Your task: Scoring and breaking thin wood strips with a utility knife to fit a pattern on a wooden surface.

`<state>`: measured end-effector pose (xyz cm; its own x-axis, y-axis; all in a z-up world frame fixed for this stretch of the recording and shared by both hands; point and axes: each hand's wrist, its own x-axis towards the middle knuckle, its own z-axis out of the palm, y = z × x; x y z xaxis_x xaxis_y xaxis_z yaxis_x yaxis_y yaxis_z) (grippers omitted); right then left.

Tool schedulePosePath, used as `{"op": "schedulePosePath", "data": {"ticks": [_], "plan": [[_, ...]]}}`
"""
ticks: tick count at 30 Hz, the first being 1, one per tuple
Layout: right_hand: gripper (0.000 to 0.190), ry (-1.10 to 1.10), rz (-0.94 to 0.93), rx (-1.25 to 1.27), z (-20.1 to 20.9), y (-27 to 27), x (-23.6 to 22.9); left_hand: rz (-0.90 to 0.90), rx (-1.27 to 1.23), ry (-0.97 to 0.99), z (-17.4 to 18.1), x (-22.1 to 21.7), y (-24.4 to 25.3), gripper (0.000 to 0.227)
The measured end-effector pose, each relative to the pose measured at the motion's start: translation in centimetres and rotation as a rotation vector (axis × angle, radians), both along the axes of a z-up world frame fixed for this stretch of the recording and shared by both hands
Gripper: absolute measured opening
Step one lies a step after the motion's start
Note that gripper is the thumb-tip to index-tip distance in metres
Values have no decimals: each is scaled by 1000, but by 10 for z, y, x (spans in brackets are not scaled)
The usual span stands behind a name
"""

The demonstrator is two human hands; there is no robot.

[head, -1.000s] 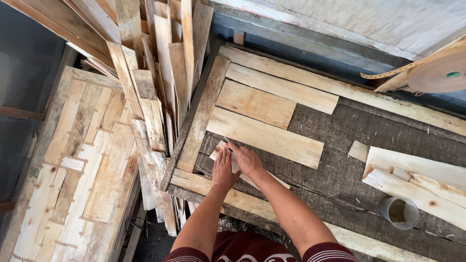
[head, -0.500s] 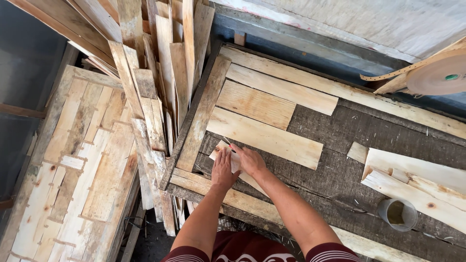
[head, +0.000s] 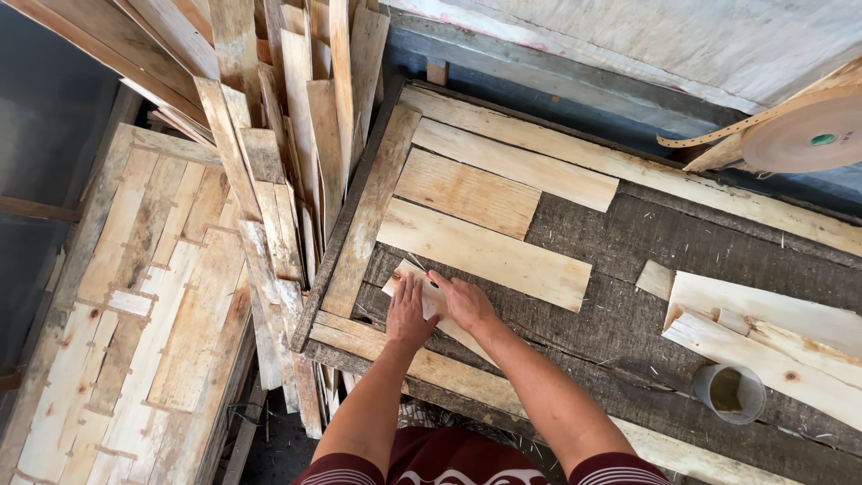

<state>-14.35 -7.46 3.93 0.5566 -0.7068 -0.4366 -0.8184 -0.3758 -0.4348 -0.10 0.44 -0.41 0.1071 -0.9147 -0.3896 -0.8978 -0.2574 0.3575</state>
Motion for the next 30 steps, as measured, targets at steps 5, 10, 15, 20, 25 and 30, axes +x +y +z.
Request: {"op": "schedulePosePath", "data": {"ticks": [5,10,15,20,25,30], "plan": [[71,-12,-9,-8,-4,1,-5,-9,3,-20,-2,-1,-1,103],[70,6,2,-11,2,4,-10,-4,1,-17,-4,-1,2,103],[69,-76,12,-78,-11,8,-23,-2,-13,-22,-8,0,1,104],[68,-48,1,-58,-5,9,-26,-1,-9,-16,-6,-2,1,103],[69,-25,-6,-41,5,11,-29,6,25,-28,-3,-2,0,104],[72,10,25,-50,2,12,-40,1,18,-34,0,-3,0,104]]}}
